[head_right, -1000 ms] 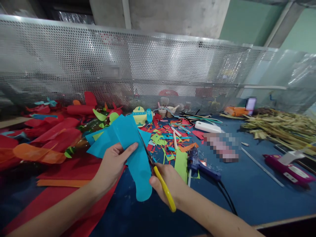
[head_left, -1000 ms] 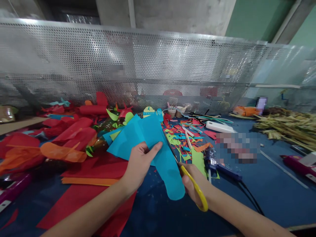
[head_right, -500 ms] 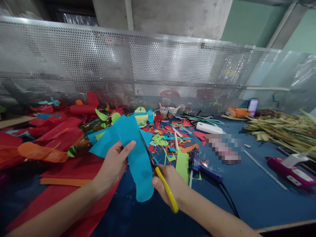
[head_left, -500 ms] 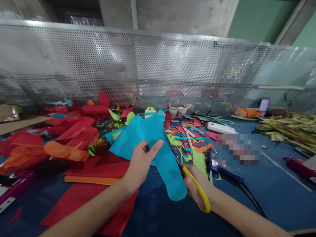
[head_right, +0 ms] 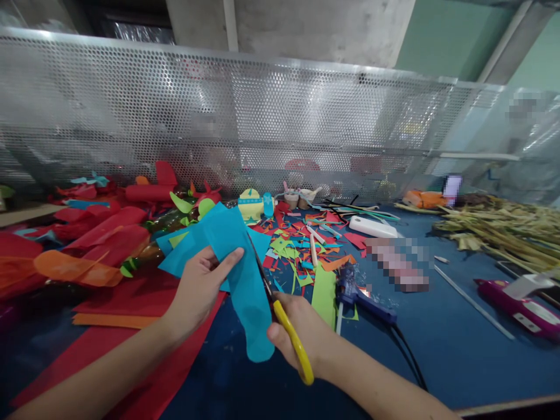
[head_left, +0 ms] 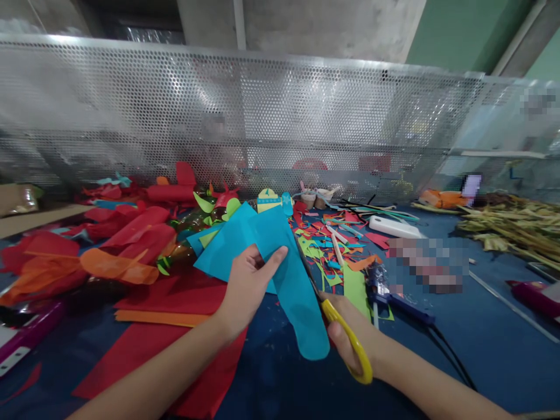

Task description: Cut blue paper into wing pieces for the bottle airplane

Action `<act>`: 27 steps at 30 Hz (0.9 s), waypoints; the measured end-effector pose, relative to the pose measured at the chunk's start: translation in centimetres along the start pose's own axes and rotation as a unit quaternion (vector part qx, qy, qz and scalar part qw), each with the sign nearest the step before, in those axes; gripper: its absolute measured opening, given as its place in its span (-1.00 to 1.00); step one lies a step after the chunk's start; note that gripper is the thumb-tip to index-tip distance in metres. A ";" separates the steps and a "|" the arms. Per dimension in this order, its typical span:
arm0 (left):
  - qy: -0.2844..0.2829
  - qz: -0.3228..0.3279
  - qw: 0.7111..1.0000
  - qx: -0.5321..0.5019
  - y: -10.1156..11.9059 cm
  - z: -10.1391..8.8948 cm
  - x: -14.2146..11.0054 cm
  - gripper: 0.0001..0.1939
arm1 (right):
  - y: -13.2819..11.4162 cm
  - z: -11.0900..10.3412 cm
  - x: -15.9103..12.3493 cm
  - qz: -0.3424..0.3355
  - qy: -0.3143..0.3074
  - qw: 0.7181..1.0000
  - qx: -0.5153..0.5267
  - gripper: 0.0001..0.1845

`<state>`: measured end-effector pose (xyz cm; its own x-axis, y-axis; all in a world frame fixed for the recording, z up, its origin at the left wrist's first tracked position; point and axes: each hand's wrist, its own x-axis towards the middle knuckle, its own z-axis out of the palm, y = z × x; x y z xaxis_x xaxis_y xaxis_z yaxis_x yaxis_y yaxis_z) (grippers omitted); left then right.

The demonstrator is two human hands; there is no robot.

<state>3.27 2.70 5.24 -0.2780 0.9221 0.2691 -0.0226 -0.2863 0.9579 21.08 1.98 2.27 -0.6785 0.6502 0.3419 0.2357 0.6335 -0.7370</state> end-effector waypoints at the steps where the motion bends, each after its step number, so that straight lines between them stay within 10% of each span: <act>1: -0.002 0.003 1.000 0.009 0.0 -0.1 0.0 -0.72 | 0.0 0.0 0.0 0.003 0.004 1.000 -0.003 -0.29; 27: -0.022 0.021 0.999 0.032 0.5 0.1 -0.1 -0.79 | 0.1 -0.4 0.1 0.029 0.013 0.999 -0.033 -0.27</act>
<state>3.38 2.51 5.68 -0.2348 0.9204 0.3127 0.0494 -0.3100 0.9495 21.29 2.32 2.46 -0.6437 0.6973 0.3153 0.3209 0.6200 -0.7160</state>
